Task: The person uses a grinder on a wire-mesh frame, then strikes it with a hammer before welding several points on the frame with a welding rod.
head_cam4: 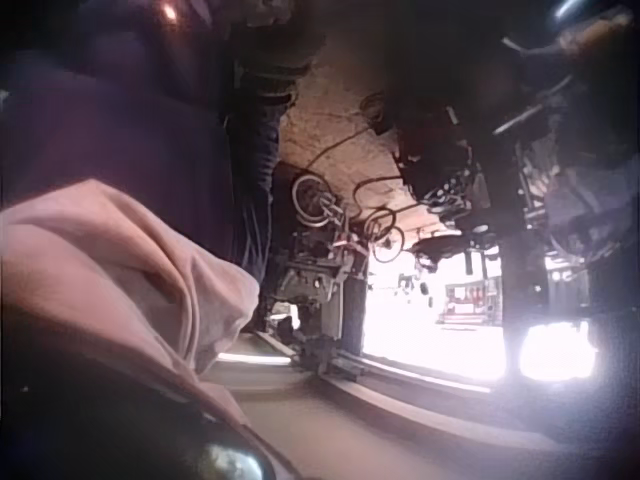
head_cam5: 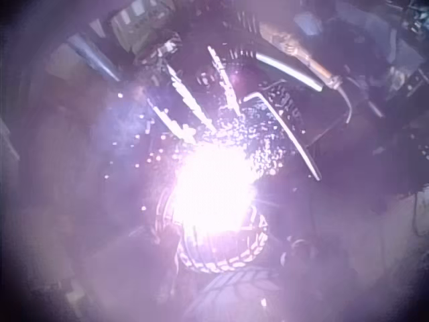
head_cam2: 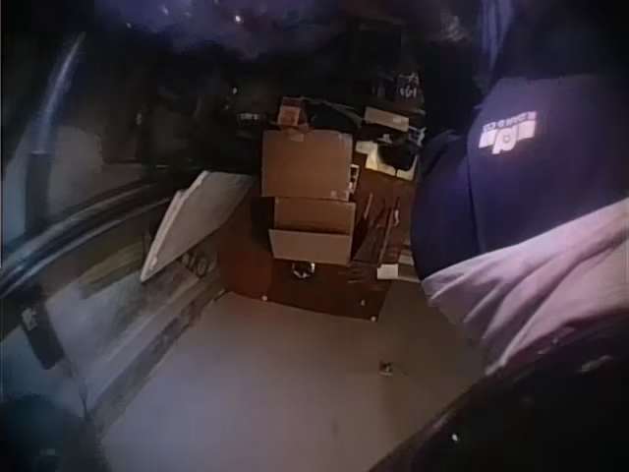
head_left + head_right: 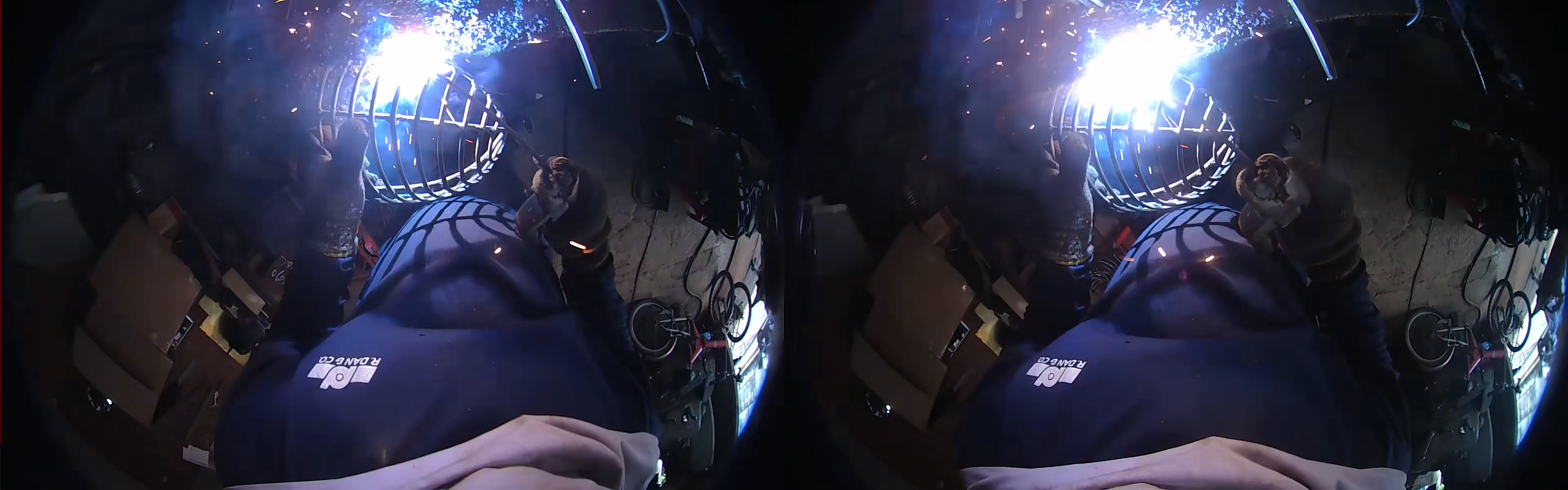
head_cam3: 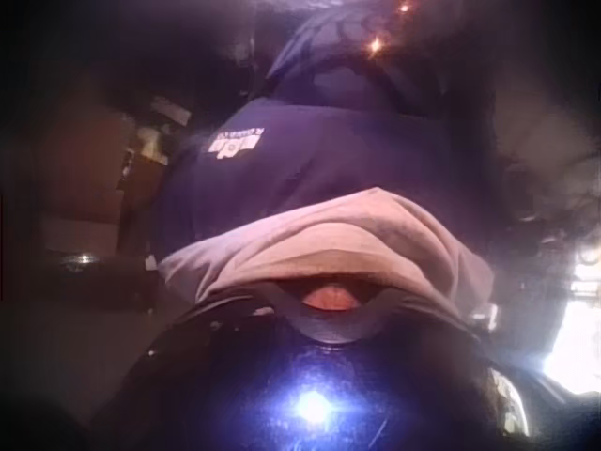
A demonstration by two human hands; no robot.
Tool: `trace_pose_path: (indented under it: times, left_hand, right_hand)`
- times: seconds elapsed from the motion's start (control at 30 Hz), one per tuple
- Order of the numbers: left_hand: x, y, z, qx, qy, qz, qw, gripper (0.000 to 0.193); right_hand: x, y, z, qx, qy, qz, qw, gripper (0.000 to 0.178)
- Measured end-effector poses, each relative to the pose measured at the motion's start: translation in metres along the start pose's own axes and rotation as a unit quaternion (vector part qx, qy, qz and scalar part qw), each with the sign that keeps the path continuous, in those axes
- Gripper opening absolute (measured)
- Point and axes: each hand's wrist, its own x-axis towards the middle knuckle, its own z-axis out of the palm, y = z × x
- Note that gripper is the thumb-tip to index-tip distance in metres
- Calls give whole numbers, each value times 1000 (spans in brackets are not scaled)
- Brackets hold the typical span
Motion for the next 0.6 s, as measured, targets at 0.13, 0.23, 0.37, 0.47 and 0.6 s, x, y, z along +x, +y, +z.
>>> trace_pose_path:
  times: [0.13,0.23,0.37,0.47,0.6]
  left_hand:
    - [-2,-9,0,-42,13,8,999,33]
    - [-1,-12,-1,2,7,23,1000,31]
    - [-5,-3,-1,138,-7,57,989,30]
    - [-6,6,1,190,-3,55,980,28]
    - [-10,17,8,155,20,-3,988,33]
  right_hand:
    - [-11,13,-5,-33,-4,67,997,30]
    - [-17,18,0,-16,45,108,993,32]
    - [-20,11,-1,27,11,146,989,32]
    - [-24,17,-1,35,-16,199,979,36]
    - [-22,15,1,31,-16,198,980,29]
